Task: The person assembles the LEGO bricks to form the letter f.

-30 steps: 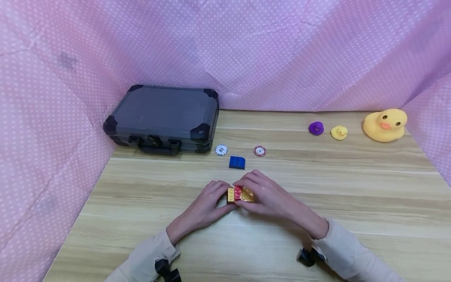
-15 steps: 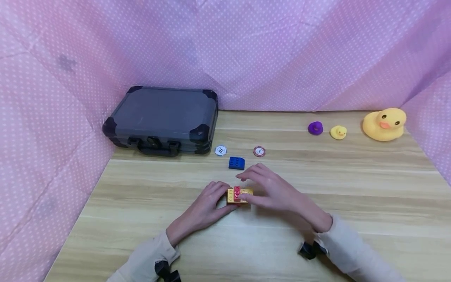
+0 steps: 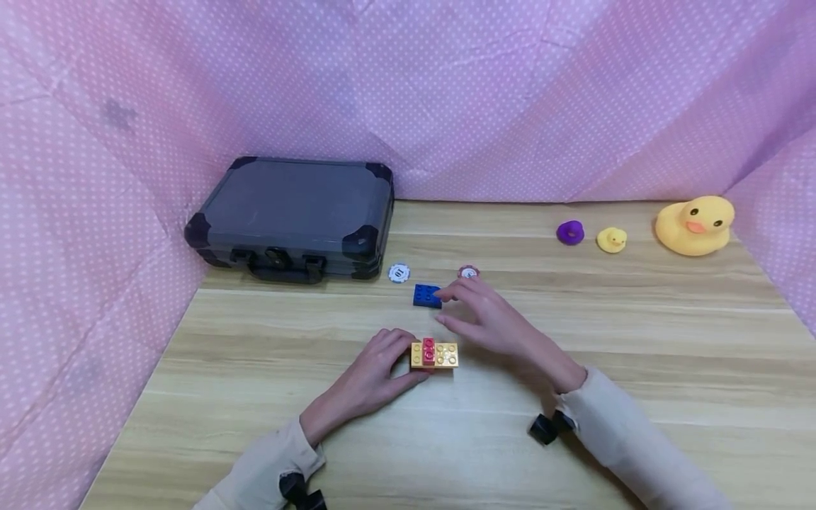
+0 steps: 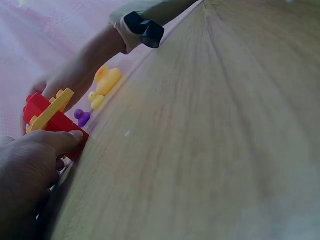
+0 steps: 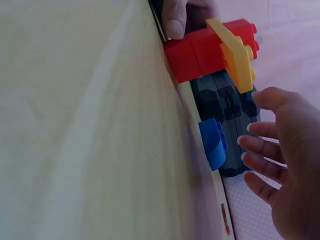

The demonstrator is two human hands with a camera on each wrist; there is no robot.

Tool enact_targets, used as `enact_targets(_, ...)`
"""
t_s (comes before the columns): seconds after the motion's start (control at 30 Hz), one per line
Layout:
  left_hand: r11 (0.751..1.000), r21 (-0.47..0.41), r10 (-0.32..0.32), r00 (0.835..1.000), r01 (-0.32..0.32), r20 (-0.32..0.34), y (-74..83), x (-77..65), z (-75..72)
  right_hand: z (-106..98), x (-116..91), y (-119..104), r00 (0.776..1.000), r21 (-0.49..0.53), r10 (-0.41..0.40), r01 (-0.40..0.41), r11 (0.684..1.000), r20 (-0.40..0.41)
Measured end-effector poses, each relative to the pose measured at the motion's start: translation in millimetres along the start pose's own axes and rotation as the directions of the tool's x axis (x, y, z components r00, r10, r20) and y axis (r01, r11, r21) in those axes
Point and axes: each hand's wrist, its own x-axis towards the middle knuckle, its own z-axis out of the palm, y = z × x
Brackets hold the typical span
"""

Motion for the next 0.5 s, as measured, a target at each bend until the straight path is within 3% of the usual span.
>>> enact_targets(0.23,1.0,0.006,-0.014,1.0,0.014,0.007,1.1,-0.4,-0.7,6.9,10.2,10.0,0.998,-0.064,-0.024,0.02,0.998,-0.053)
enact_targets(0.5,1.0,0.019,-0.017,1.0,0.017,0.008,1.6,0.0,-1.2,13.6,17.0,17.9,0.999,-0.116,0.033,-0.037,0.993,-0.033)
